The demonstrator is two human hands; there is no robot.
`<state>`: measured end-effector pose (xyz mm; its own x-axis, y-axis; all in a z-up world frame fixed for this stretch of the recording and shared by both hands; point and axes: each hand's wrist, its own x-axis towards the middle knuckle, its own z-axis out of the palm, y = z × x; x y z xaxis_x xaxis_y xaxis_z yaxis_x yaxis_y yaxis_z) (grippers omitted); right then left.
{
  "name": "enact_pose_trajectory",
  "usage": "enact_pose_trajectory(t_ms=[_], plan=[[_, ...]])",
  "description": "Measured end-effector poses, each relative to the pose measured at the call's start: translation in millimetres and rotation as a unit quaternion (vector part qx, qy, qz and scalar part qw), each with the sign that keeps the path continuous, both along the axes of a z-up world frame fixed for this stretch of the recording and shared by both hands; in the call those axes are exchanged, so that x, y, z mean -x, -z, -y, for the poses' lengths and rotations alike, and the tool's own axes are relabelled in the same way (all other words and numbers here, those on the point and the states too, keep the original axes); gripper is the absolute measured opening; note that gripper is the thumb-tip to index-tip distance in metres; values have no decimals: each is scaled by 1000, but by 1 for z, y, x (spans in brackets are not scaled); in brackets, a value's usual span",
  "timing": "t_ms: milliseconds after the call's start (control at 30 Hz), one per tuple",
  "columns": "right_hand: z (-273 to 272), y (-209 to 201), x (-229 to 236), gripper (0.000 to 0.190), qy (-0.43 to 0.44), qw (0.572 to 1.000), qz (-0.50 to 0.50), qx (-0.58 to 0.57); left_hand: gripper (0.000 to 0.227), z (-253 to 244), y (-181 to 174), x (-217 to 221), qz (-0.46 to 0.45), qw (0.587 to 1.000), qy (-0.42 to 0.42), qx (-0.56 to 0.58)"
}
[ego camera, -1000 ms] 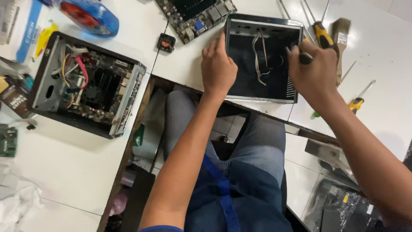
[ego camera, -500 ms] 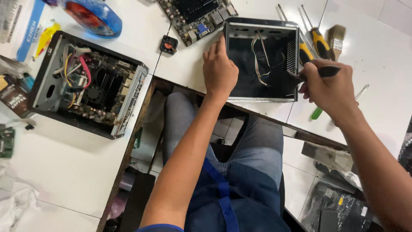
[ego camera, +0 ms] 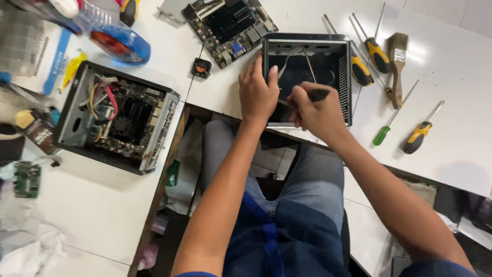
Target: The person cleans the inside of a computer case using a spray bottle and a cloth, then wipes it with a brush. They then place a motherboard into the case and secure it with a screwdriver.
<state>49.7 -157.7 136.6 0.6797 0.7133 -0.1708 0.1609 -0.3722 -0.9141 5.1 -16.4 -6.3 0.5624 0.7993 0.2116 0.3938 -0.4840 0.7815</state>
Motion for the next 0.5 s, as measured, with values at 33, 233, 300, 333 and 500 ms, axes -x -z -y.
enact_pose_trajectory(t_ms=[33, 233, 300, 333, 500], plan=[[-1, 1, -6, 32, 4, 999, 26, 32, 55, 1, -2, 0, 14, 1000, 5, 15], [54, 51, -102, 37, 8, 940, 330, 85, 55, 0, -4, 2, 21, 999, 12, 38], [65, 63, -121, 40, -3, 882, 447, 148, 54, 1, -2, 3, 19, 999, 10, 42], [63, 61, -115, 39, 13, 887, 439, 142, 53, 2, -5, 4, 22, 999, 8, 35], [1, 61, -64, 33, 18, 916, 399, 46, 55, 2, -12, 4, 20, 1000, 9, 20]])
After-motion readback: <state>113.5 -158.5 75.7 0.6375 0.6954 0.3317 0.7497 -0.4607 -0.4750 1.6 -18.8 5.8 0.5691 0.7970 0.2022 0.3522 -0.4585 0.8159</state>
